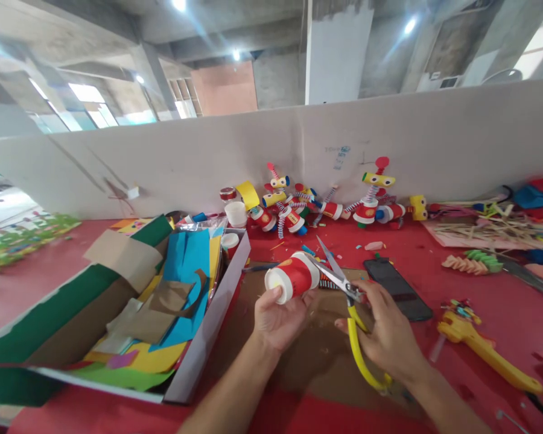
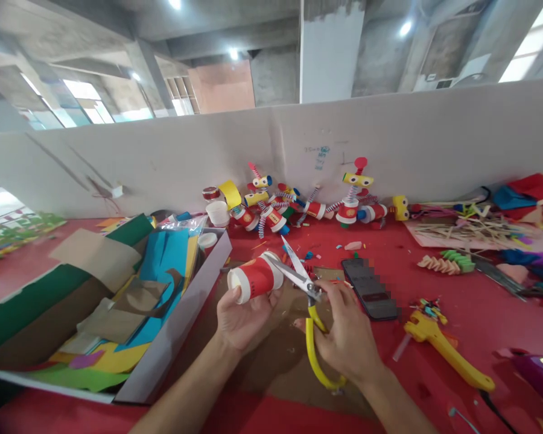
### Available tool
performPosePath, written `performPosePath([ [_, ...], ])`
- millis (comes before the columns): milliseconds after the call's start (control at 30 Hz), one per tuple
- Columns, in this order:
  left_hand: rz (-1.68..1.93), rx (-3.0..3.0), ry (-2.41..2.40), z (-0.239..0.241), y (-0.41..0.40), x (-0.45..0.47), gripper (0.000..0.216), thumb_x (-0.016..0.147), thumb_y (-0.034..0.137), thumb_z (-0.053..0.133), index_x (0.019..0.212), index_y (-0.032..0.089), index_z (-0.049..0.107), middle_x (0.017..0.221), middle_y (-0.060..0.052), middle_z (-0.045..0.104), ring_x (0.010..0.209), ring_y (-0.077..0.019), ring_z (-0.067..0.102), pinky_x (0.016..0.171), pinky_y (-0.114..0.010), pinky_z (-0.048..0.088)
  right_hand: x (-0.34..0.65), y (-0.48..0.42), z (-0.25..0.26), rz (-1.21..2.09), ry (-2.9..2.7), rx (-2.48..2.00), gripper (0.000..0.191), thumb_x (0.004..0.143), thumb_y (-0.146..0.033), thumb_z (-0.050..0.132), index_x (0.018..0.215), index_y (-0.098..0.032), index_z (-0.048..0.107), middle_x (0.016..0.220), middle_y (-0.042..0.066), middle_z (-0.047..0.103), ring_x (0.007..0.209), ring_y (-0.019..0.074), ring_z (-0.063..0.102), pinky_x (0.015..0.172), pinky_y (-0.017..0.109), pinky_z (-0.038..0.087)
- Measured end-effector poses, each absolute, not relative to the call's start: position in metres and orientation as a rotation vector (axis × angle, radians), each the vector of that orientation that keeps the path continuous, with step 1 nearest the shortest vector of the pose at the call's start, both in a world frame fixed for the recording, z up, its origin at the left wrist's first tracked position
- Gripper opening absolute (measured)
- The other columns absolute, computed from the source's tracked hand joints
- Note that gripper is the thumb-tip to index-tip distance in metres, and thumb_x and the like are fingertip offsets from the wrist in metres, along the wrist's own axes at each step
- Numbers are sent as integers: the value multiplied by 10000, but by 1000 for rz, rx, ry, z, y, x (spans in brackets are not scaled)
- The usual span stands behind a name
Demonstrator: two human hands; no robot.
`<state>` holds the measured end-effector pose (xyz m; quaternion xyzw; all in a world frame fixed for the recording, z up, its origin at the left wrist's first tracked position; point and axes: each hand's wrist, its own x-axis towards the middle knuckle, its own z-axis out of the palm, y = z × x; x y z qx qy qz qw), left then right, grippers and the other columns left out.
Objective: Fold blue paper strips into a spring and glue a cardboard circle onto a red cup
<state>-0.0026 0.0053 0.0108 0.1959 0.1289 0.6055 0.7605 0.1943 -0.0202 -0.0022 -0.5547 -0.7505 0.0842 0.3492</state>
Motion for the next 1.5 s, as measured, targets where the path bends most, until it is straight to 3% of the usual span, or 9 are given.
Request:
performPosePath([
  [233,1330,491,262,13,0,2,505,620,288,644,1117,282,557,1109,-24,648,1148,-253,506,1006,-431,347,184,-26,-6,305,-1944,-1361,554,694,-287,646,1192,-243,406,1061,95,556,930,267,564,743,374,487],
  [467,1313,510,294,12,-1,4,502,619,311,634,1114,268,564,1123,-34,644,1197,-267,464,1050,-459,298,186,-25,-8,404,-1907,-1313,555,712,-272,630,1216,-245,400,1093,90,562,945,252,569,790,366,476],
  [767,1301,552,338,7,0,5,517,620,335,639,1125,266,554,1109,-42,644,1199,-281,462,1056,-472,288,192,-26,-7,438,-1920,-1304,520,722,-300,628,1196,-243,422,982,82,601,809,232,609,678,339,516],
  [900,1292,567,343,6,1,2,543,604,333,649,1132,260,547,1122,-49,636,1192,-291,468,1051,-483,293,191,-29,-5,677,-1815,-1243,460,760,-329,580,1190,-247,438,841,45,589,655,193,634,542,281,525],
  [1033,1282,592,333,7,3,0,539,599,312,656,1123,259,541,1142,-45,628,1187,-285,476,1055,-471,294,191,-30,-4,882,-1734,-1187,435,787,-347,541,1203,-264,441,917,55,608,593,169,655,491,255,528],
  [1233,1289,575,326,7,5,-6,521,607,245,629,1121,238,540,1127,-57,632,1168,-280,491,1020,-463,342,194,-31,-1,763,-1828,-1207,447,786,-337,543,1218,-259,460,888,59,675,619,186,653,554,286,539],
  [1500,1302,600,363,7,9,-14,537,586,200,624,1117,213,547,1070,-68,652,1032,-268,570,923,-432,422,193,-33,1,759,-1853,-1196,460,810,-358,508,1253,-238,475,793,46,680,634,197,668,488,264,504],
])
